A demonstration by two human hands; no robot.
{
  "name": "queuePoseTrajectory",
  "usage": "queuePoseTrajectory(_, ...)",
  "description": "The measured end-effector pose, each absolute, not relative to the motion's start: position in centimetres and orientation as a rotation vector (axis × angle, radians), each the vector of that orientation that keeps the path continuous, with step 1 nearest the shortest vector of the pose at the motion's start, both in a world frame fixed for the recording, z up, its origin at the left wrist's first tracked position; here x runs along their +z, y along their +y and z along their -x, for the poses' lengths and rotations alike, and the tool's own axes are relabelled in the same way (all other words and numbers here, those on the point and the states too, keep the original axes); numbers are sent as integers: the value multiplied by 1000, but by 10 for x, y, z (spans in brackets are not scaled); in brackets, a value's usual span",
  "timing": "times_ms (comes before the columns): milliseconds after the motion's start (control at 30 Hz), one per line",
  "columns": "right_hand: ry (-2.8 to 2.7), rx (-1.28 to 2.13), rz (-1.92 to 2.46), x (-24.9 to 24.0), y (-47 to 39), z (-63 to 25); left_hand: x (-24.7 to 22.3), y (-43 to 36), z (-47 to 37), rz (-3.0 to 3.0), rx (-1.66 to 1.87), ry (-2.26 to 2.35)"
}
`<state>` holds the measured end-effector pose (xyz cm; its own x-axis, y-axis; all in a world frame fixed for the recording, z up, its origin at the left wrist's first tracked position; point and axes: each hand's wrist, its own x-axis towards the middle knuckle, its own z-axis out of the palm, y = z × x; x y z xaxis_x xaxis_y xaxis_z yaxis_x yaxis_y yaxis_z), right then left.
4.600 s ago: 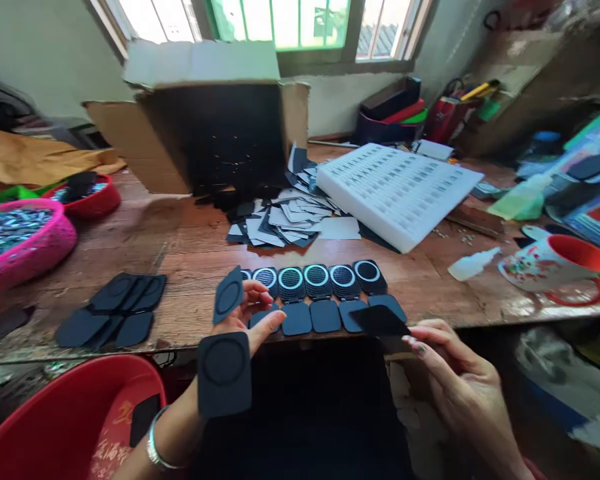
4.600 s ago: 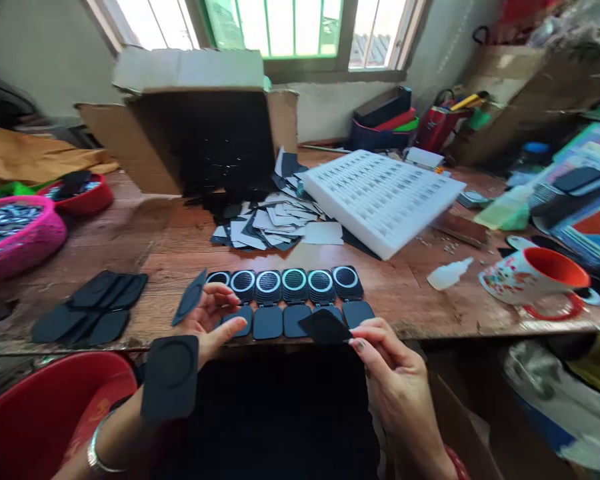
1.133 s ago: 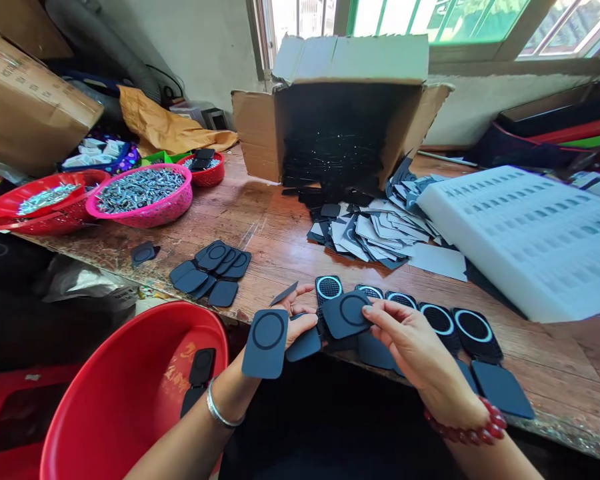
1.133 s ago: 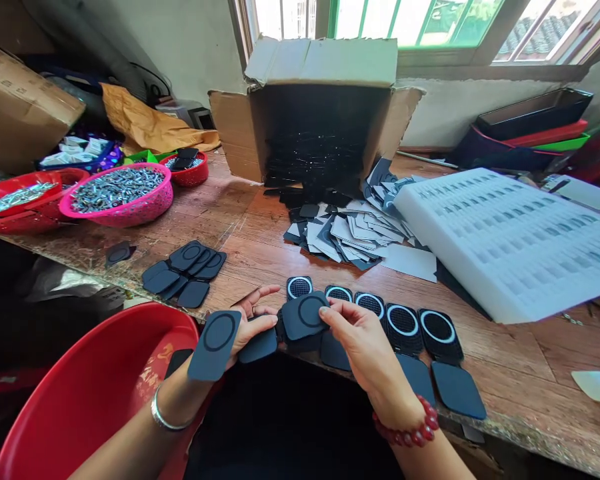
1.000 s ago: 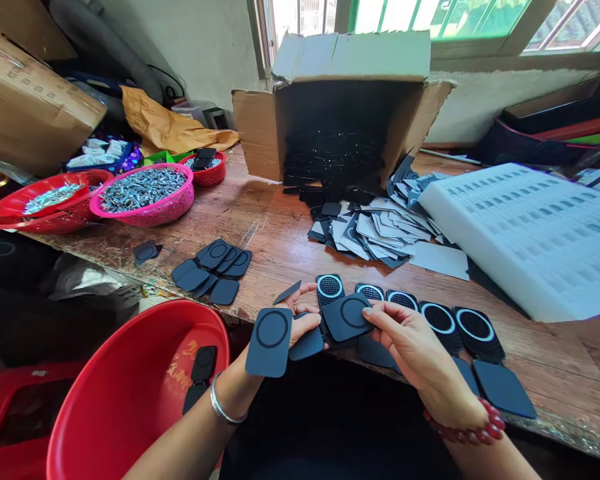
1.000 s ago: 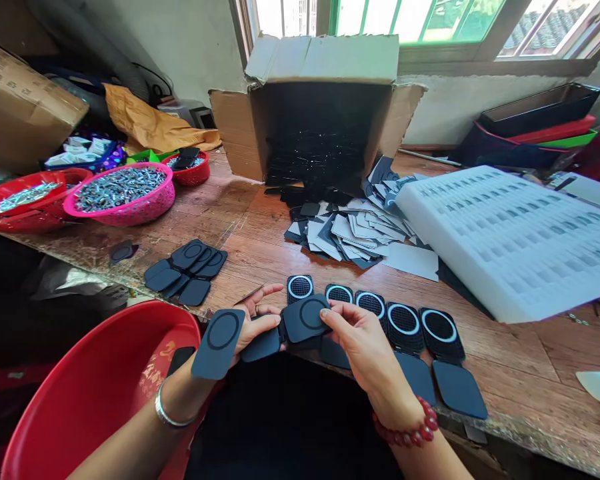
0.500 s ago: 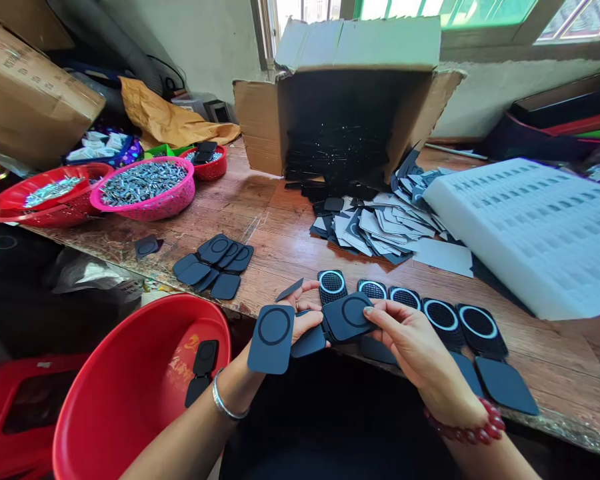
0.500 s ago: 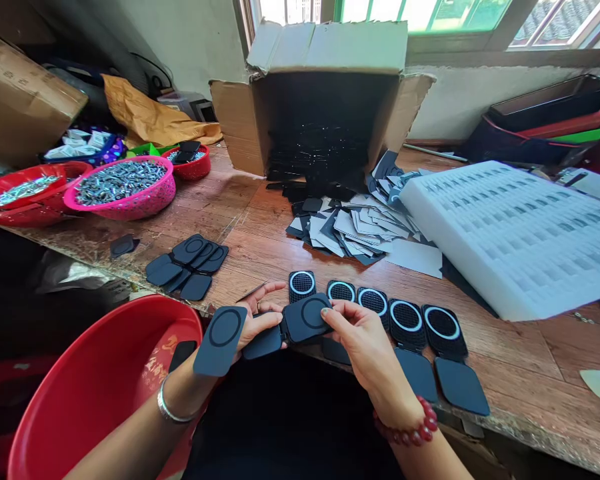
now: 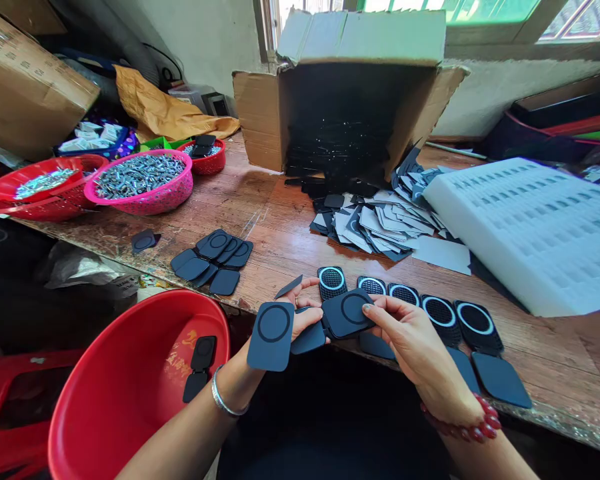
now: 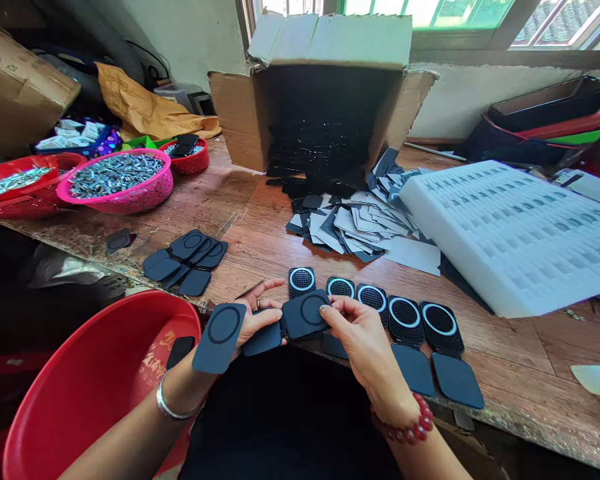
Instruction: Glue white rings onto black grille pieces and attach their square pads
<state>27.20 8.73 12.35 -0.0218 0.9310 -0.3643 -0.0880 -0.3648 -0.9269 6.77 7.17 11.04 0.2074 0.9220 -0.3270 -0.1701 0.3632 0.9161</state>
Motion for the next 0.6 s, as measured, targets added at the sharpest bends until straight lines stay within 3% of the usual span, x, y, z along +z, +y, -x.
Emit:
queuePoseTrajectory(233,-1005,1466,1399,127,86,-269,124,72,-74,-698,907,1080)
queuePoseTrajectory(600,-1030,1411,1380,126,85,-266,109,71,-66,-802,958,1074)
